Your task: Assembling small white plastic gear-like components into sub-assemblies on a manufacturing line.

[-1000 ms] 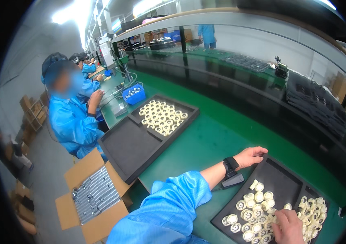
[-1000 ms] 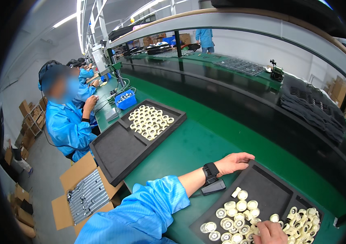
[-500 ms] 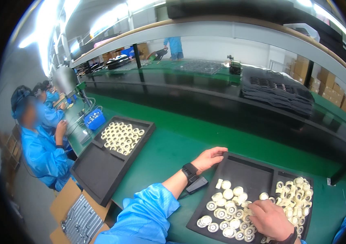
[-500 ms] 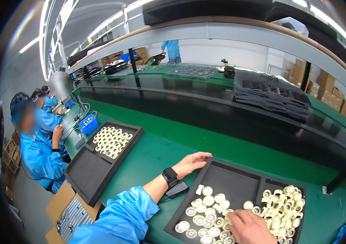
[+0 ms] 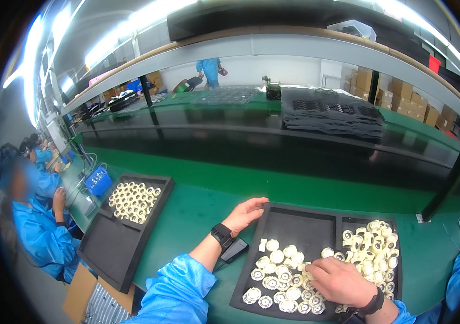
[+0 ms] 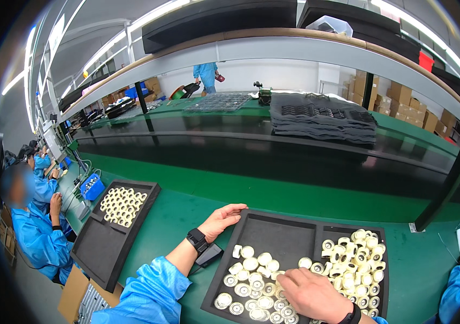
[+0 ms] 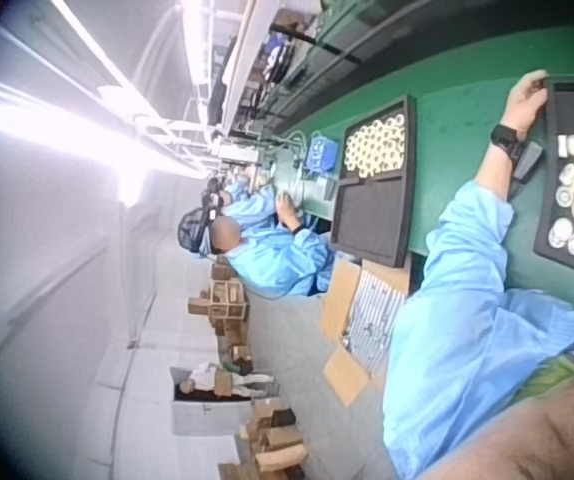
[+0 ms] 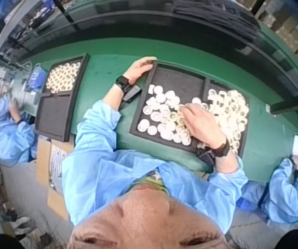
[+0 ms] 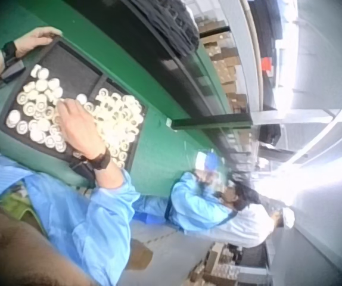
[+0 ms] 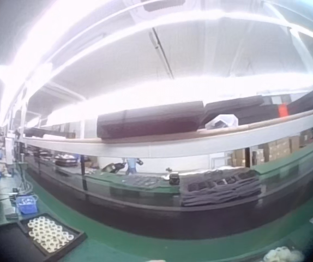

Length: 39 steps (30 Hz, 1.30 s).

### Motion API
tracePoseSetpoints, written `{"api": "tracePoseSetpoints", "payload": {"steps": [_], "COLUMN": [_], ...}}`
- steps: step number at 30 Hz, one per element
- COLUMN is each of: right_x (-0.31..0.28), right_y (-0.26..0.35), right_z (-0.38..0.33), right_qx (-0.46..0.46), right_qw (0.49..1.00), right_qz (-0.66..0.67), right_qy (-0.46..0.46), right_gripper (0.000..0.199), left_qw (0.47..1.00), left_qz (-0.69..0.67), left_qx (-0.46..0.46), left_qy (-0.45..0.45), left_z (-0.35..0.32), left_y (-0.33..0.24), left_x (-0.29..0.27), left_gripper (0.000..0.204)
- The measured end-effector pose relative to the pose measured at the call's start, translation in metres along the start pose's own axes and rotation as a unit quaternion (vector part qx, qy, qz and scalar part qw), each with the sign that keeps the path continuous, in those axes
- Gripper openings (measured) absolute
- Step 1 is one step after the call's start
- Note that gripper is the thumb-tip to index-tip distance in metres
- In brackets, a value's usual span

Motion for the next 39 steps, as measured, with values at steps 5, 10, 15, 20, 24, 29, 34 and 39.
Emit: {"api": "tracePoseSetpoints", "payload": {"steps": [5,10,15,20,24,29,34,39], "right_x": [0.0007,0.0012,0.0021,0.0036,0.0035,0.0028,0.0022,0.0009], "right_y": [-0.0018,-0.0012,-0.003,-0.0046,-0.0056,-0.0054,-0.0032,-0.0021], "right_z": [0.0,-0.0012,-0.0027,-0.0031,-0.0037,-0.0035,-0.0027,-0.0013], "right_qx": [-0.008,-0.011,-0.011,-0.017,-0.014,-0.019,-0.021,-0.016], "right_qw": [1.0,1.0,1.0,1.0,1.0,1.0,1.0,1.0], "right_qz": [0.003,-0.004,0.005,0.004,0.003,0.005,0.008,0.015], "right_qy": [0.002,0.004,0.007,0.007,0.008,0.009,0.007,0.011], "right_gripper": [0.029,0.032,0.031,0.029,0.028,0.027,0.028,0.028], "left_qw": [1.0,1.0,1.0,1.0,1.0,1.0,1.0,1.0], "left_qz": [0.005,0.007,0.004,-0.002,-0.002,0.01,0.008,0.0], "left_qx": [-0.003,-0.001,-0.001,-0.003,0.002,-0.01,-0.002,0.003], "left_qy": [-0.005,-0.005,-0.001,-0.005,-0.006,-0.001,-0.007,-0.01], "left_z": [-0.0003,-0.0023,-0.0011,-0.0023,-0.0019,-0.0011,-0.0033,-0.002], "left_y": [-0.0001,-0.0033,-0.0019,-0.002,-0.0024,-0.0034,-0.0045,-0.0028], "left_x": [0.0007,0.003,0.0033,0.0009,0.0025,0.002,0.0028,0.0024], "left_gripper": [0.04,0.041,0.041,0.04,0.04,0.043,0.042,0.039]}}
Point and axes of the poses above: each hand's wrist, its own z-axis towards the middle knuckle, its own x-axis out of the palm, y = z × x, the point moved 1 cm from there along z, towards the middle knuckle, and after that the axes turned 3 degrees about z, right-handed, at the moved point
